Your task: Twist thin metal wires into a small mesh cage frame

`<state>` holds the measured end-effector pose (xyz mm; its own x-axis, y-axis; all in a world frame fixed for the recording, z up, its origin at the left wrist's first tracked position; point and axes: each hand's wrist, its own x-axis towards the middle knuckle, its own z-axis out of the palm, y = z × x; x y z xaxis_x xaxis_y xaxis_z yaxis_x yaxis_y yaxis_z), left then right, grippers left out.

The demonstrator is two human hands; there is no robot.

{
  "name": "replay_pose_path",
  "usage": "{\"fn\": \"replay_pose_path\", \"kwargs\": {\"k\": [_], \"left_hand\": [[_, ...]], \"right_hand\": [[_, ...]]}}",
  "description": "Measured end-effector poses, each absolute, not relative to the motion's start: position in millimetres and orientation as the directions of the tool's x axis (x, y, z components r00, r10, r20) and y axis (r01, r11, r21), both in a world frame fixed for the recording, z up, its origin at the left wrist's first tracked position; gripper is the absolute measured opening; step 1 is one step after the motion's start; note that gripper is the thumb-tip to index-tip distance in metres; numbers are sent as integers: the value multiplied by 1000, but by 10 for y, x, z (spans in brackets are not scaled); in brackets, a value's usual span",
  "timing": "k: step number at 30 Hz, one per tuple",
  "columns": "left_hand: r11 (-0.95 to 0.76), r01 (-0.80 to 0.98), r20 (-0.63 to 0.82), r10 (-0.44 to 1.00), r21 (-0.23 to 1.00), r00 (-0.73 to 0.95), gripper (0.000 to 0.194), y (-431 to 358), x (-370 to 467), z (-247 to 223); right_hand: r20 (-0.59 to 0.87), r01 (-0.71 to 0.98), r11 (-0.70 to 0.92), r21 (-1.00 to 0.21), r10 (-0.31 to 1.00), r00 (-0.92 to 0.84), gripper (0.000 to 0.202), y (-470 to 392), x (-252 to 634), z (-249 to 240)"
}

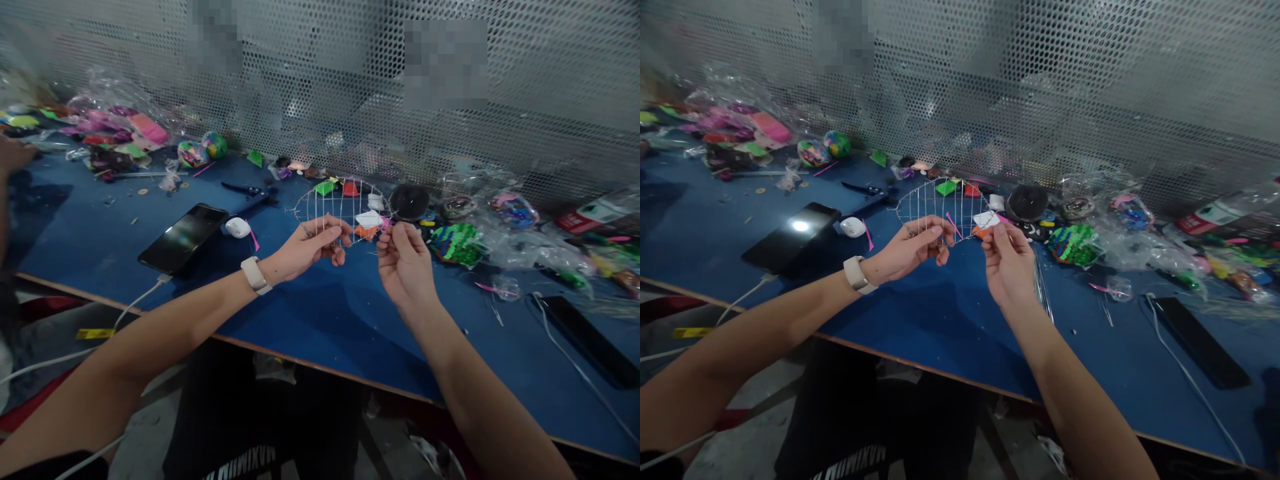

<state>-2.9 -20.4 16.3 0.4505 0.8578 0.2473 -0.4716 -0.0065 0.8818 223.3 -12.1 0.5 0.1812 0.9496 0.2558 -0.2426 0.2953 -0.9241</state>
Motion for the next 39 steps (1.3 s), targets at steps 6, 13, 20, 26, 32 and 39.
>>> {"fn": "replay_pose_path", "kwargs": {"k": [6, 13, 20, 26, 32, 39], "left_hand": [[4, -493, 249, 859, 870, 447, 46, -229, -6, 178], [-22, -432, 230, 870, 902, 436, 49, -245, -7, 198], [-40, -434, 254, 859, 900, 445, 51, -224, -12, 157], [-82, -380, 253, 869, 921, 425, 50, -212, -18, 155], [-109, -363, 264, 873, 925, 409, 51, -217, -29, 172], [-128, -372, 288, 863, 919, 416, 45, -231, -34, 195]], "right_hand": [[231, -287, 274, -918, 957, 175, 48, -110, 2228, 7], [227, -246, 254, -935, 965, 132, 44, -105, 2259, 9], [186, -264, 225, -938, 969, 165, 42, -131, 2211, 24], [312, -228, 370, -901, 916, 254, 36, -204, 2107, 90], [422, -114, 478, -871, 847, 323, 31, -230, 2073, 107], [360, -176, 417, -892, 889, 282, 30, -244, 2057, 116]]}}
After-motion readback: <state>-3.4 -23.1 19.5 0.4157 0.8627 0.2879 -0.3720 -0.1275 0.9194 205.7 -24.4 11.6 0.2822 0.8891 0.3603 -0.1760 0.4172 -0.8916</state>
